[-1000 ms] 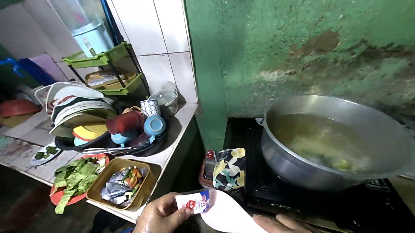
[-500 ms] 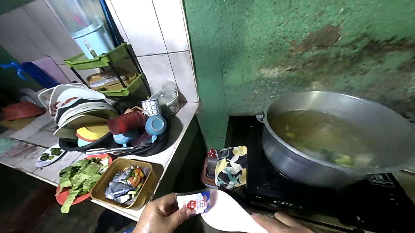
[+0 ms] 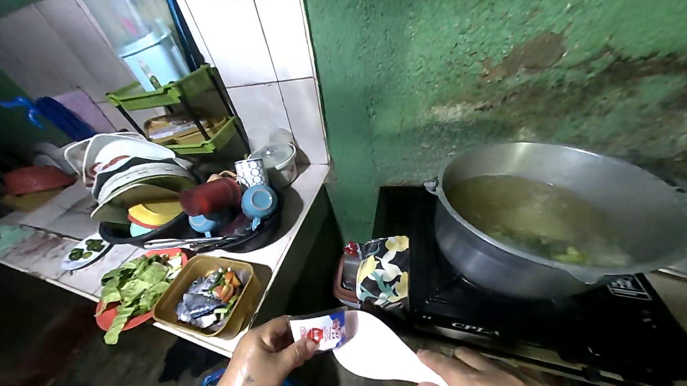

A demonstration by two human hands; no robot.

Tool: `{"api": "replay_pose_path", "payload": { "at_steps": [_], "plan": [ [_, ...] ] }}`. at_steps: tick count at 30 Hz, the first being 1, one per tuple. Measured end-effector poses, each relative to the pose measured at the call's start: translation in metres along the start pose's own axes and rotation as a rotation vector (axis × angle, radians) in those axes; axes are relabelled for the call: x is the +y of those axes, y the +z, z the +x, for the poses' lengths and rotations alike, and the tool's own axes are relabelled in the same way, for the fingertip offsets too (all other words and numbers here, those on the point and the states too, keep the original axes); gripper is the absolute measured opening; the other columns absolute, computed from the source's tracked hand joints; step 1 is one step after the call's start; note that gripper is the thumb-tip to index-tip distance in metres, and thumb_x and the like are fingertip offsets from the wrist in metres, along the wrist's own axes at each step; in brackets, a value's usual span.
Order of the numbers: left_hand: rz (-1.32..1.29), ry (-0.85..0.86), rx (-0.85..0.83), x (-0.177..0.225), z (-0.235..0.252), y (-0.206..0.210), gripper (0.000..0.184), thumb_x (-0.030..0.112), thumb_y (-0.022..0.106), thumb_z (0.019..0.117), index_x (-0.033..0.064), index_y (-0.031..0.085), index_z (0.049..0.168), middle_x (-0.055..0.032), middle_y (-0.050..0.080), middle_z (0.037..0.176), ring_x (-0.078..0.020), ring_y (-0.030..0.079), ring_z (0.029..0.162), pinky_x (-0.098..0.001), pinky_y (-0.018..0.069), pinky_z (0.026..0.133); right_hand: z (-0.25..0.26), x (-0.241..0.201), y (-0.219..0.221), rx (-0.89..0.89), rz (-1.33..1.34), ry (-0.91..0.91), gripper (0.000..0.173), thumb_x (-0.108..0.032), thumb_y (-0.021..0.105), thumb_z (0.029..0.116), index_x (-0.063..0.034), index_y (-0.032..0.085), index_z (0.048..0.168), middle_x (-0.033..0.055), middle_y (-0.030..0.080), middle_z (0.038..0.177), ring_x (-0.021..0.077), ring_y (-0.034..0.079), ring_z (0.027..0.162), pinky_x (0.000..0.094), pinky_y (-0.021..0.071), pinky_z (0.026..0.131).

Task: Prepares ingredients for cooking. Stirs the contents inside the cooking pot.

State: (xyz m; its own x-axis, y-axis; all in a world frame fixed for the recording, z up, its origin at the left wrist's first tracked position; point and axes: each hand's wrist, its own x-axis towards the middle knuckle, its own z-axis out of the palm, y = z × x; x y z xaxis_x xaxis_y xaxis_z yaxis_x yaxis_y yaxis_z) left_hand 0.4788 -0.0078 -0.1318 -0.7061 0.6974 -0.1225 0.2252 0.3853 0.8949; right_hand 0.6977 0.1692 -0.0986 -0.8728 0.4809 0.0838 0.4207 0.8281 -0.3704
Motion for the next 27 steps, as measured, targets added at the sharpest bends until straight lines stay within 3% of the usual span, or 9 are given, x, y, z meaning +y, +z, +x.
{"api": "replay_pose_path", "payload": {
  "at_steps": [16, 22, 27],
  "plan": [
    [-0.021, 0.041, 0.034, -0.009, -0.004, 0.004, 0.019, 0.017, 0.074, 0.0890, 0.0074, 0.074, 0.105, 0.0010, 0.076, 0.086, -0.0088, 0.073, 0.076, -0.0258, 0.0628, 0.072, -0.005, -0.001, 0.001, 0.003, -0.011, -0.009, 0.029, -0.028, 0.069, 0.0946, -0.0109, 0.079, 0.115, 0.0154, 0.075, 0.094, 0.0353, 0.074, 0.082, 0.0533, 0.0583, 0.066],
    [-0.107, -0.027, 0.000, -0.010, -0.003, 0.001, 0.019, 0.014, 0.075, 0.0883, 0.0058, 0.073, 0.106, -0.0027, 0.076, 0.089, -0.0126, 0.074, 0.079, -0.0279, 0.0632, 0.074, -0.005, -0.002, -0.001, 0.002, -0.015, -0.006, 0.028, -0.027, 0.069, 0.0945, -0.0107, 0.079, 0.115, 0.0151, 0.075, 0.093, 0.0351, 0.074, 0.082, 0.0526, 0.0584, 0.067],
    [-0.108, 0.065, 0.014, -0.009, -0.007, 0.002, 0.020, 0.014, 0.075, 0.0883, 0.0047, 0.073, 0.106, -0.0026, 0.076, 0.087, -0.0119, 0.074, 0.076, -0.0271, 0.0630, 0.072, -0.005, -0.003, -0.001, -0.019, -0.015, 0.002, 0.029, -0.028, 0.069, 0.0951, -0.0109, 0.078, 0.116, 0.0157, 0.075, 0.095, 0.0356, 0.074, 0.083, 0.0538, 0.0583, 0.068]
  ]
}}
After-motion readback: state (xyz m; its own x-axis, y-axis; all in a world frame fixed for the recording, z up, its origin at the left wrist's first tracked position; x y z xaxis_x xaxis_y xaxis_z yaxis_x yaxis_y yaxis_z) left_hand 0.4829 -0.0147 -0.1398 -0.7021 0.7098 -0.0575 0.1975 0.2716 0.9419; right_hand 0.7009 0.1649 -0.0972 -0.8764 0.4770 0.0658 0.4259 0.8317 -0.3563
